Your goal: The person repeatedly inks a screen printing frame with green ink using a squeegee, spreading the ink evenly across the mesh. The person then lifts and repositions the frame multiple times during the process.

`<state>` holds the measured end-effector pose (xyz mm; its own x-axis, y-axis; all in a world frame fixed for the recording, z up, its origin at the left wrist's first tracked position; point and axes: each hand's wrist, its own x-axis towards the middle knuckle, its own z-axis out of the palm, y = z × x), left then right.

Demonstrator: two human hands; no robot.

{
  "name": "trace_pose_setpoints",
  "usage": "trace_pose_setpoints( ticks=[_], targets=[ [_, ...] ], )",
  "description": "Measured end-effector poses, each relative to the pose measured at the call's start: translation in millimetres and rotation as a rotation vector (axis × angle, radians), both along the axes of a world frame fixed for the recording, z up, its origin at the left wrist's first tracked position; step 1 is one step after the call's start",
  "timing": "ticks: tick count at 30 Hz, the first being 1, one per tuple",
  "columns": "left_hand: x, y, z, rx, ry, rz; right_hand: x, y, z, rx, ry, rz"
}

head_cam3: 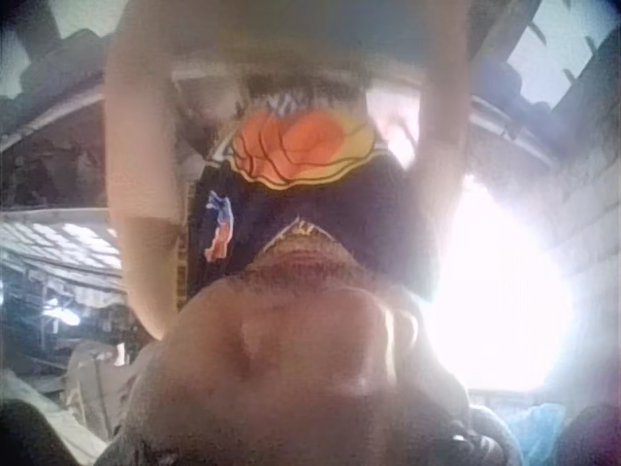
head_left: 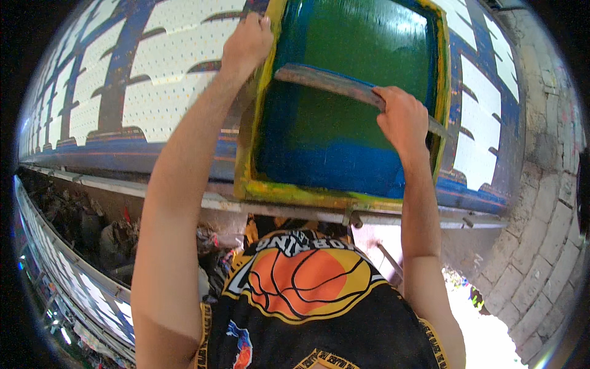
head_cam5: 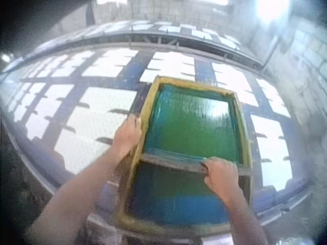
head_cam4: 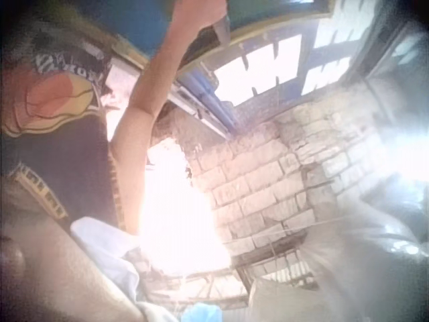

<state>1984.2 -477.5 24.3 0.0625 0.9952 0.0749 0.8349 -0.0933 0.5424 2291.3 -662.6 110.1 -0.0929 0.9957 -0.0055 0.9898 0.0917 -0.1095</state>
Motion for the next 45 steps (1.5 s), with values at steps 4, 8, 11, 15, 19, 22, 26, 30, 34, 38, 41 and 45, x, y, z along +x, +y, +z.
trace_pose_setpoints(
  ticks=[4, 8, 11, 15, 19, 22, 26, 30, 34, 38, 41, 45],
  targets=[
    [7.5, -10.8, 18.2, 0.019, 0.013, 0.035, 26.8, 99.4, -6.7, 0.048, -0.066, 0.013],
    [9.2, -12.8, 21.1, 0.01, 0.024, 0.055, 52.9, 193.8, -12.6, 0.069, -0.109, 0.01],
    [6.7, -8.9, 18.1, 0.003, 0.044, 0.04, 73.0, 258.3, -22.2, 0.115, -0.119, 0.034],
    [4.7, -8.3, 14.5, 0.028, 0.049, 0.032, 110.0, 342.4, -39.9, 0.167, -0.173, 0.195],
    [5.3, -10.5, 16.1, 0.031, 0.058, 0.032, 156.6, 415.0, -44.9, 0.08, -0.173, 0.296],
    [7.5, -12.0, 18.2, 0.012, 0.083, 0.062, 172.4, 452.3, -52.8, 0.075, -0.124, 0.278],
    [11.1, -13.2, 19.7, 0.007, 0.051, 0.078, 175.7, 471.7, -66.9, 0.093, -0.107, 0.325],
    [10.5, -14.1, 20.1, 0.02, 0.08, 0.068, 158.8, 436.4, -59.3, 0.08, -0.198, 0.381],
    [8.9, -9.0, 19.9, 0.014, 0.138, 0.06, 120.1, 330.2, -24.5, -0.049, -0.068, 0.459],
    [5.5, -7.4, 18.6, -0.025, 0.098, 0.061, 69.7, 197.9, 2.3, -0.112, -0.083, 0.317],
    [1.6, -6.0, 11.3, 0.016, 0.078, 0.043, 41.0, 98.9, 11.0, -0.176, -0.057, 0.281],
    [-2.6, 4.7, -10.2, 0.091, 0.025, 0.06, 4.5, -32.4, 15.5, -0.203, 0.012, 0.193]
  ],
)
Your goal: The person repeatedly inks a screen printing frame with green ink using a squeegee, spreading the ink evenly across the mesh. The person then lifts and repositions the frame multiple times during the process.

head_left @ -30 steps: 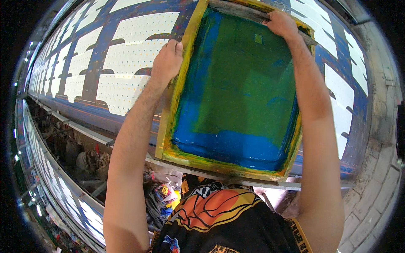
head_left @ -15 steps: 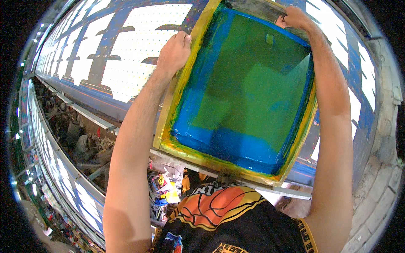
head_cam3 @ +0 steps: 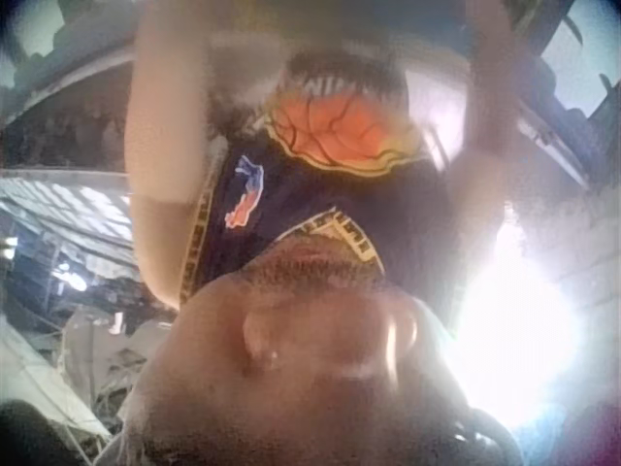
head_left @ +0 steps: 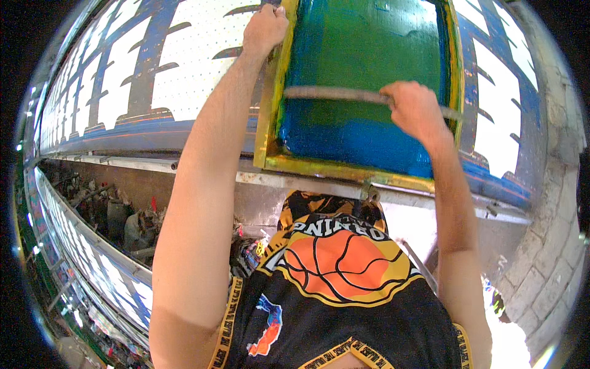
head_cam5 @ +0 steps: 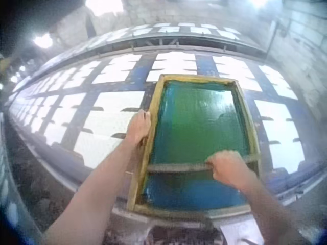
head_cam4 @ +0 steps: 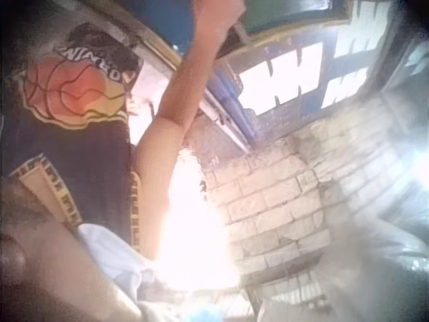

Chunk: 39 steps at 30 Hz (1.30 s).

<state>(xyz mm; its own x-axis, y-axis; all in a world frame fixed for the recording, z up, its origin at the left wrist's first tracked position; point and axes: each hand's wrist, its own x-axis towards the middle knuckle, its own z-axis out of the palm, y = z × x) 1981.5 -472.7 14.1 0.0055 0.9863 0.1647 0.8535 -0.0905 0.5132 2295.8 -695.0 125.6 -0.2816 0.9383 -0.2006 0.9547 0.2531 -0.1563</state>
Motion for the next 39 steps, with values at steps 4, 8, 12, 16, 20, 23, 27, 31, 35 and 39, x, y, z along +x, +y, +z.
trace_pose_setpoints(
  ticks=[4, 8, 12, 16, 20, 23, 27, 31, 35, 39],
  targets=[
    [-1.8, 12.5, -14.8, 0.179, -0.013, -0.064, -32.2, -93.4, 4.8, 0.041, 0.03, -0.064],
    [2.3, 8.2, -8.6, 0.092, -0.115, -0.027, -44.5, -122.5, 7.7, 0.027, 0.019, -0.101],
    [-1.0, 1.8, 8.3, -0.074, -0.034, -0.053, -36.0, -116.1, 15.6, 0.033, 0.039, -0.068],
    [-1.4, -5.1, 11.5, -0.051, -0.015, -0.049, -32.6, -118.8, 25.0, -0.023, 0.024, -0.075],
    [-1.1, -4.7, 11.3, -0.07, 0.007, -0.04, -43.7, -139.1, 22.5, -0.109, 0.017, -0.09],
    [-0.3, -2.3, 11.3, -0.076, 0.013, -0.038, -44.0, -157.2, 17.1, -0.067, 0.128, -0.096],
    [0.2, 2.9, 9.8, -0.091, 0.051, -0.026, -20.0, -176.3, 19.2, 0.009, 0.306, -0.019],
    [-2.5, 7.1, 9.9, -0.078, 0.108, -0.008, 42.8, -176.5, 31.9, -0.113, 0.669, -0.023],
    [-2.2, 5.9, 12.3, -0.081, 0.101, 0.014, 120.7, -168.4, 27.2, 0.125, 0.504, -0.365],
    [0.9, 4.4, 16.8, -0.105, 0.121, 0.035, 179.2, -165.7, -5.4, 0.197, 0.312, -0.589]
  ],
)
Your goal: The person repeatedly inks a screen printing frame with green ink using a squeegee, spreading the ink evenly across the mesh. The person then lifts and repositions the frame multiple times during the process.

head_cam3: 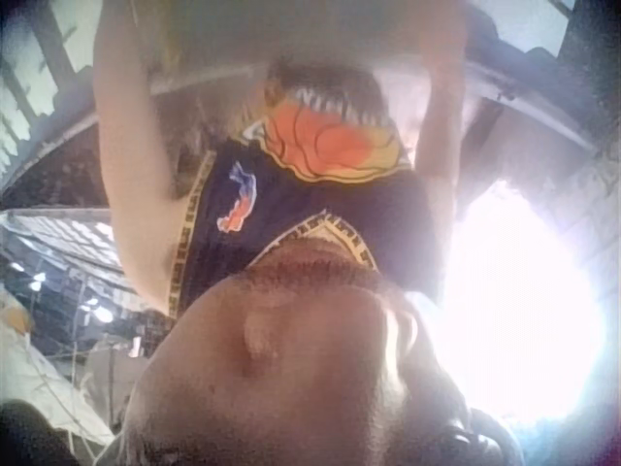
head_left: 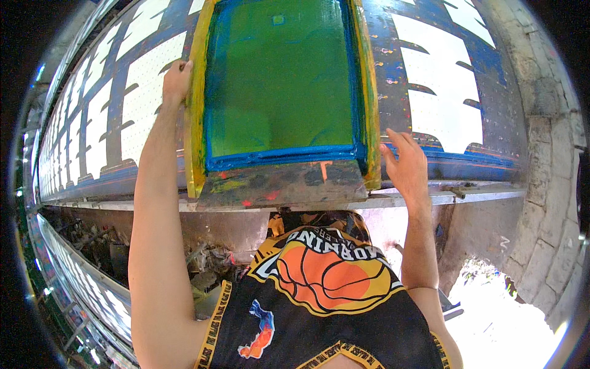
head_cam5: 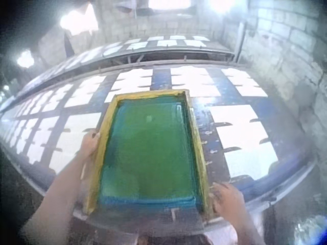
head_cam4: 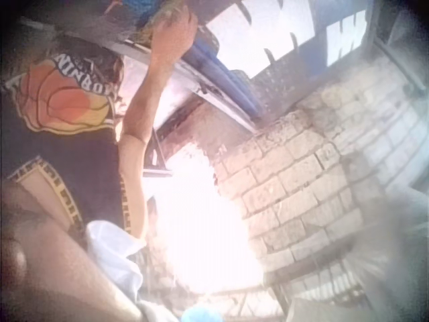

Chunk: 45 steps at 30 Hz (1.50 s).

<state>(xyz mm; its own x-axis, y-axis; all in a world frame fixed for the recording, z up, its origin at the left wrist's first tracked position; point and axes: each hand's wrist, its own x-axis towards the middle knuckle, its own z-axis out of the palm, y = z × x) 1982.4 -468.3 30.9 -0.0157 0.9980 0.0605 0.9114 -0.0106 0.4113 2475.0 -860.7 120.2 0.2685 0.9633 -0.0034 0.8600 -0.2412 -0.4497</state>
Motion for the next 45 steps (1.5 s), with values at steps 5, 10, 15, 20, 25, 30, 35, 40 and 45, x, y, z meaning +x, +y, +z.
trace_pose_setpoints(
  ticks=[5, 10, 15, 20, 25, 30, 35, 40, 45],
  targets=[
    [-1.5, -0.6, -1.3, 0.02, -0.009, -0.01, 14.9, 0.1, -40.3, 0.004, 0.299, -0.045],
    [-4.5, -2.8, -1.2, 0.051, -0.026, -0.038, -5.6, 10.2, -40.2, 0.028, 0.211, -0.02],
    [-4.0, -6.1, -2.3, 0.084, -0.079, -0.056, -10.7, 20.2, -27.9, -0.03, 0.175, -0.036],
    [-20.7, 2.8, -15.8, 0.047, -0.11, -0.064, -9.9, 19.9, -6.7, 0.064, 0.177, -0.029],
    [-39.2, 16.0, -21.0, -0.046, -0.299, -0.038, -7.7, 17.0, 29.1, 0.174, 0.18, 0.047],
    [12.7, 24.8, 25.0, -0.037, -0.209, -0.136, 55.3, 18.2, 43.9, 0.228, 0.152, 0.055],
    [165.7, -1.0, 62.9, 0.048, -0.154, -0.133, 191.4, 1.9, 41.2, 0.234, 0.181, 0.029],
    [335.3, -61.7, 60.5, 0.072, -0.202, -0.102, 340.5, -36.1, 24.9, 0.183, 0.136, -0.016],
    [449.9, -110.8, 46.0, 0.078, -0.207, -0.106, 440.1, -76.3, -0.1, 0.161, 0.186, -0.038]
  ],
)
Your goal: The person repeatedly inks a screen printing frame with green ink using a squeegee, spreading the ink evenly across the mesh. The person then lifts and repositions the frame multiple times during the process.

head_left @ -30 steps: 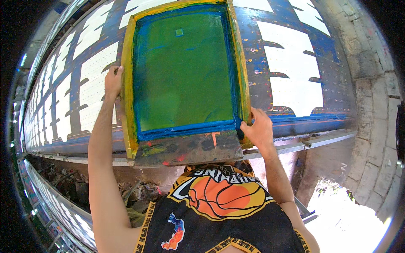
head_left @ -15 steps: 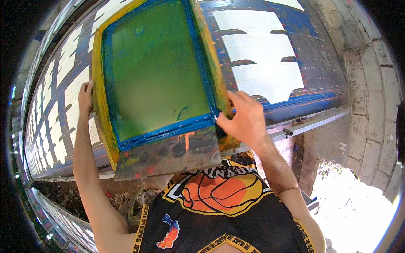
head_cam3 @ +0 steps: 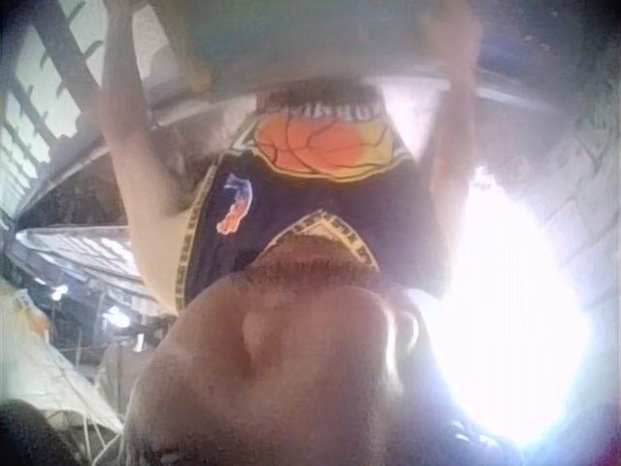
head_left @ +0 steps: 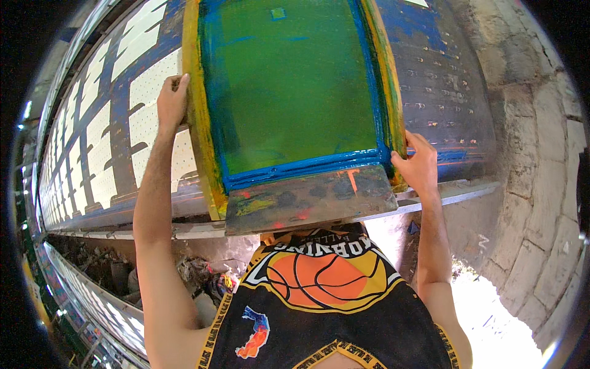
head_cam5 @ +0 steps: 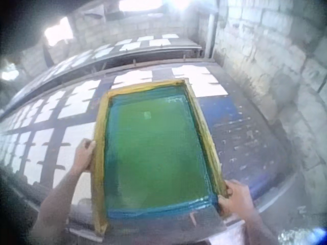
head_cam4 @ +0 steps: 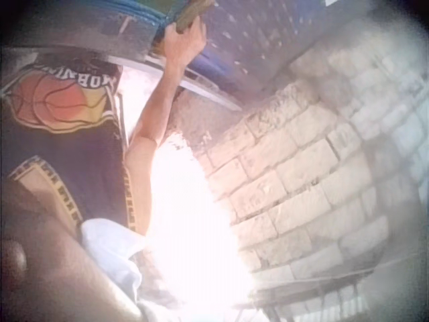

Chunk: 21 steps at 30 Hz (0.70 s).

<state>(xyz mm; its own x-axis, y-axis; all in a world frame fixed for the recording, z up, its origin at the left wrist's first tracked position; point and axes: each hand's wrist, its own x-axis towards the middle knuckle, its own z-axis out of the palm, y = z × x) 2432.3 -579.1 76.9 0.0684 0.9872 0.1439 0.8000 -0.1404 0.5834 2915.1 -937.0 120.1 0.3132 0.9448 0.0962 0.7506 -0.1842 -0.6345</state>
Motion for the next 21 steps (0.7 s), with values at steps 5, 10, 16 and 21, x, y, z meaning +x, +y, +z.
trace_pose_setpoints(
  ticks=[5, 10, 16, 21],
  targets=[
    [44.5, -16.7, -2.1, -0.004, 0.005, 0.03, 46.4, -23.2, -16.1, -0.022, -0.006, 0.035],
    [53.7, -23.0, -5.2, 0.0, 0.093, 0.055, 59.4, -31.0, -23.6, -0.033, 0.029, 0.048],
    [51.8, -21.1, -20.4, -0.025, 0.098, 0.054, 61.4, -32.0, -27.8, -0.036, 0.03, 0.058],
    [49.8, -16.4, -29.0, -0.014, 0.146, 0.044, 62.4, -30.0, -28.6, -0.094, 0.026, 0.069]
  ],
)
